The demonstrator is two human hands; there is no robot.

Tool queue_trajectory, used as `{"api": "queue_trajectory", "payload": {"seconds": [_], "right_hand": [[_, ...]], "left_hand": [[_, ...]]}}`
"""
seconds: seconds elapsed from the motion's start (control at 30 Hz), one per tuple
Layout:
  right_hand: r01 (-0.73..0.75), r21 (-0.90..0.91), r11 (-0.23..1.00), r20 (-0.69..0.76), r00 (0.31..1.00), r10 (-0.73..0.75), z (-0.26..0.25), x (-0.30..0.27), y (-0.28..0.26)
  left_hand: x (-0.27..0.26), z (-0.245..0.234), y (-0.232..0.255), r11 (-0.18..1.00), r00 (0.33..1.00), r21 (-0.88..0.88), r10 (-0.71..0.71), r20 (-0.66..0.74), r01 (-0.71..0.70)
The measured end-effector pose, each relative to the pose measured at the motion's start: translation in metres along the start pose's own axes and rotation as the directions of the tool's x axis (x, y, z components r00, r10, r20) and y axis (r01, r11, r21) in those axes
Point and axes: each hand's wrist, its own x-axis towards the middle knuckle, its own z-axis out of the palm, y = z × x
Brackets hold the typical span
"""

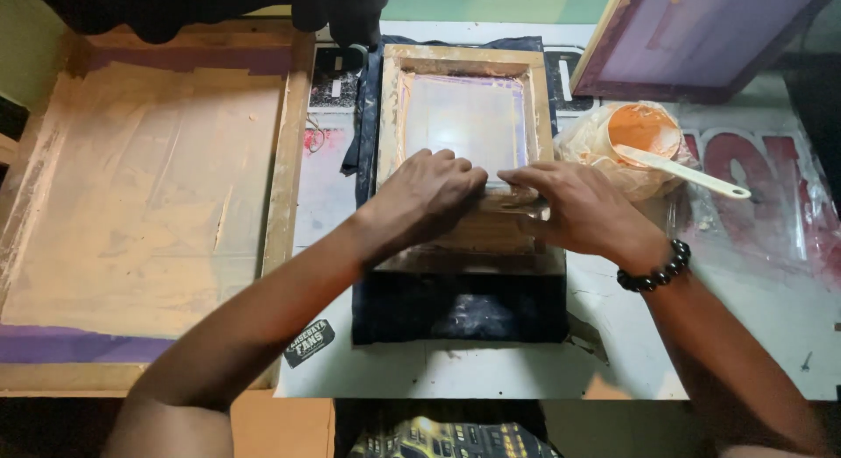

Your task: The person uses a squeegee to pull orange ink across a screen printing frame placed over a dark garment. They repeatedly scrape the ink across the mesh to ensure even coverage. Later, they use a plastic spatula to scoop more orange ink from a container and apply it to the screen before resuming the squeegee motion.

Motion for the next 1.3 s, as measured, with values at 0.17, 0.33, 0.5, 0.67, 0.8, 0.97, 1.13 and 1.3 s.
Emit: {"api": "queue_trajectory", "payload": {"seconds": [0.17, 0.33, 0.5, 0.67, 0.8, 0.97, 1.13, 1.3], "right_hand": [[-0.160, -0.133, 0.978, 0.178, 0.967, 0.182, -0.011, 0.028, 0.008], [-0.228, -0.153, 0.961, 0.110, 0.963, 0.246, -0.017, 0.072, 0.034], [-0.037, -0.414, 0.910, -0.173, 0.984, -0.038, 0.024, 0.121, 0.101], [-0.040, -0.353, 0.935, -0.237, 0.970, -0.048, 0.045, 0.119, 0.089], [0.049, -0.271, 0.961, -0.184, 0.978, -0.102, 0.070, 0.110, 0.081], [0.015, -0.334, 0.943, -0.049, 0.998, -0.033, 0.035, 0.094, 0.058], [-0.098, -0.375, 0.922, -0.187, 0.982, 0.029, 0.021, 0.144, 0.089], [-0.100, -0.352, 0.931, -0.207, 0.978, 0.027, 0.043, 0.174, 0.128]], "left_hand": [[0.022, -0.018, -0.028, 0.975, 0.995, -0.223, 0.006, 0.097, 0.016], [0.059, -0.013, -0.073, 0.966, 1.000, -0.256, 0.015, -0.004, -0.015], [0.086, -0.009, -0.099, 0.994, 0.995, -0.072, -0.081, -0.050, 0.077], [0.080, 0.032, -0.110, 0.997, 0.987, 0.079, 0.020, -0.160, -0.007], [0.067, 0.069, -0.106, 0.992, 0.996, 0.093, -0.083, -0.019, 0.085], [0.062, 0.035, -0.091, 0.998, 0.999, -0.060, 0.009, -0.047, -0.012], [0.104, 0.028, -0.126, 0.998, 0.989, 0.023, -0.058, -0.134, 0.062], [0.119, 0.050, -0.159, 0.996, 0.992, -0.055, -0.072, -0.104, 0.066]]}}
